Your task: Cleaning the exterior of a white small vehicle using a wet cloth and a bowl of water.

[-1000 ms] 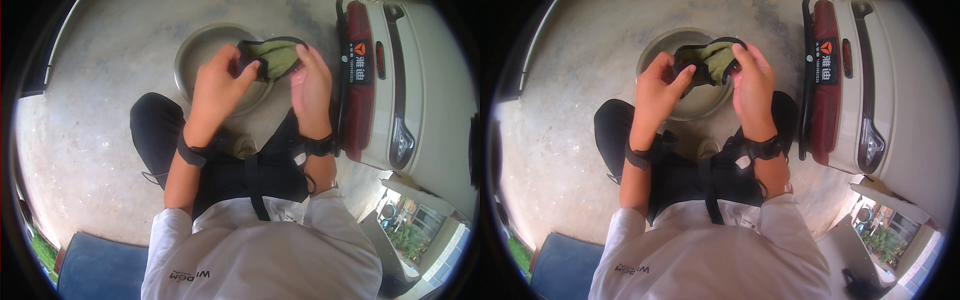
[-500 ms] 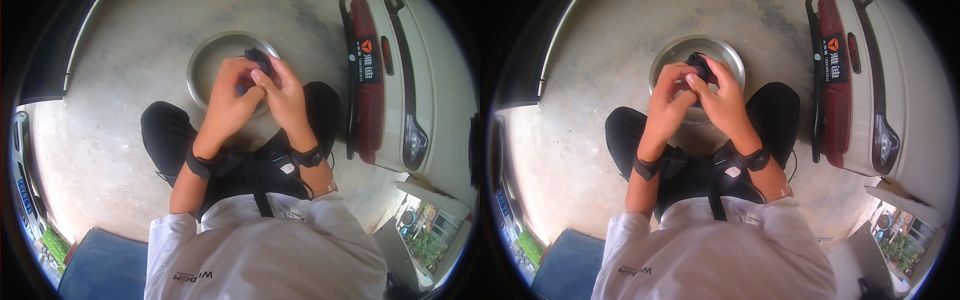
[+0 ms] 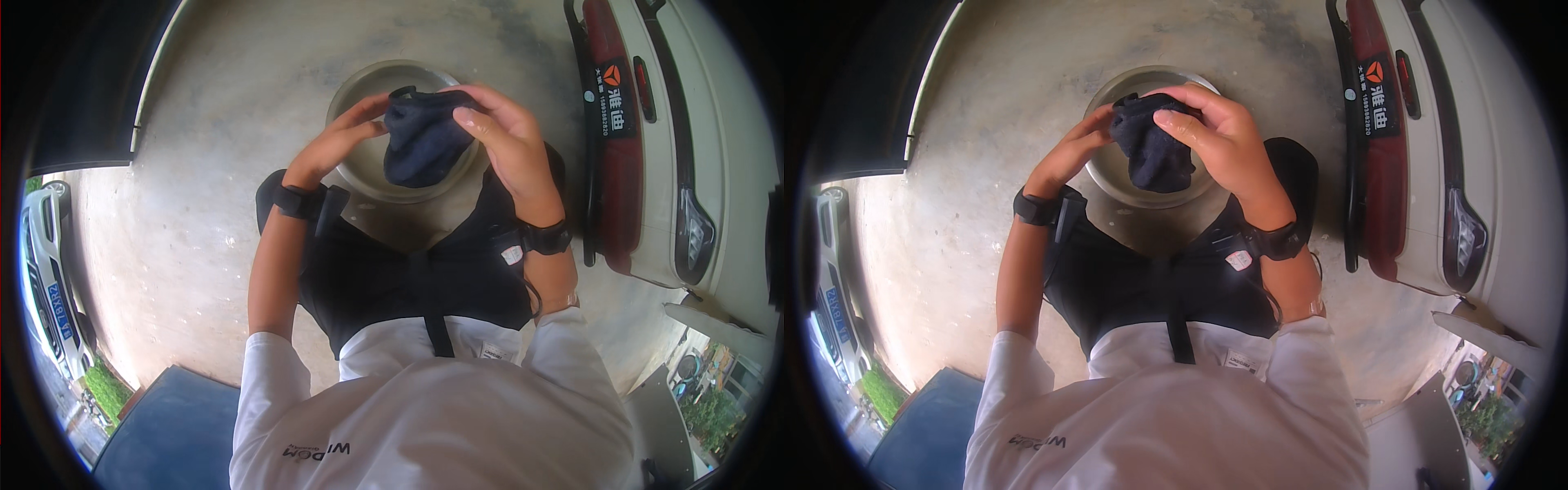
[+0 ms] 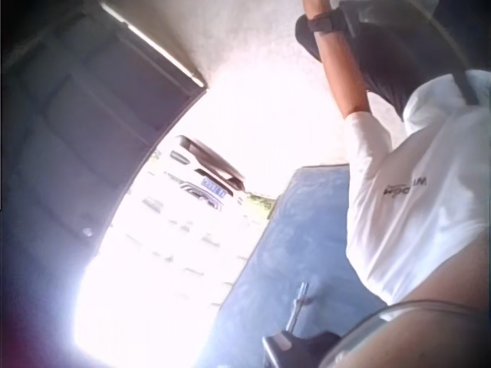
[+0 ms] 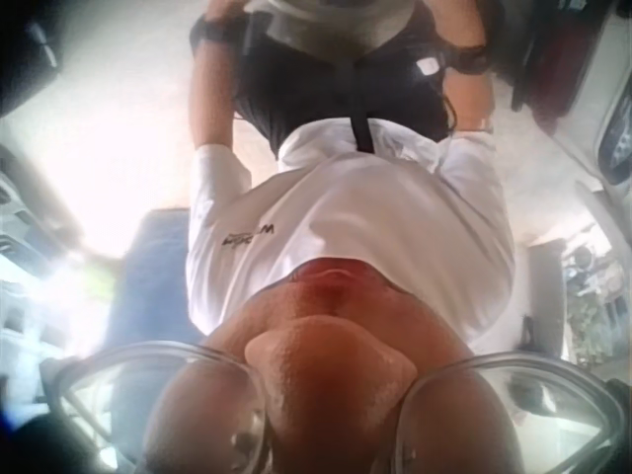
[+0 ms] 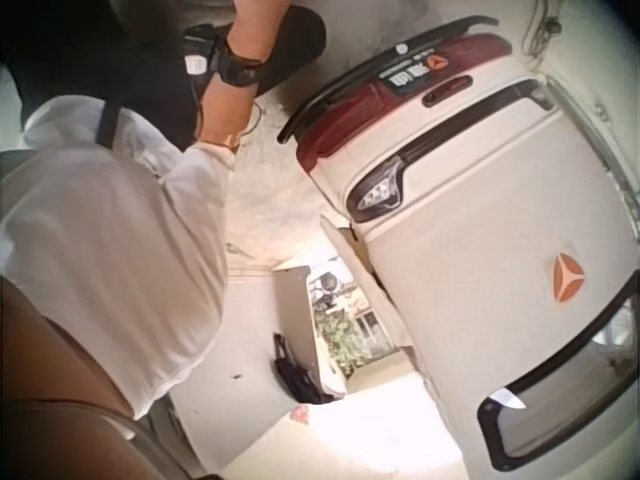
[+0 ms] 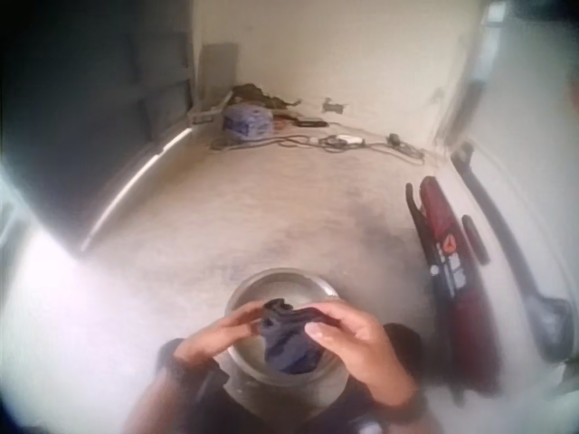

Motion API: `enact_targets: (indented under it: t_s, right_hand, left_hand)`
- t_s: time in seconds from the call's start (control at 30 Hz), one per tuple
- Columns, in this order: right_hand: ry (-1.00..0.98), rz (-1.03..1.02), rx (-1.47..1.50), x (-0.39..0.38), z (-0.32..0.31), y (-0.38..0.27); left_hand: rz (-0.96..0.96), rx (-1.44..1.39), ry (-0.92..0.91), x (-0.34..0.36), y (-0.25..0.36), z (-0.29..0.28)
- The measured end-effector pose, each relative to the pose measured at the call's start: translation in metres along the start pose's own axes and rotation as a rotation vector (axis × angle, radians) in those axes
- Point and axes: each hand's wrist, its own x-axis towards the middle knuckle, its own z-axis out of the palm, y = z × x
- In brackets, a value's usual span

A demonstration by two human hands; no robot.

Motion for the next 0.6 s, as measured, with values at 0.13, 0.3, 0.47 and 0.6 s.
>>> enact_targets:
  t_s: [0.13,0.3,0.47,0.6]
  right_hand:
    - [-0.145,-0.068,-0.02,0.001,-0.006,0.0]
    - [-0.115,0.008,0.106,0.0,-0.008,0.006]
    - [-0.176,0.118,0.395,-0.003,-0.006,0.01]
    - [-0.19,0.118,0.462,-0.005,-0.011,0.01]
  left_hand:
    - [0.004,-0.316,-0.144,-0.007,0.0,0.001]
    - [0.024,-0.191,-0.055,-0.015,0.029,0.015]
    - [0.129,0.034,0.058,-0.017,0.051,0.034]
    - [0.121,0.073,0.091,-0.016,0.054,0.029]
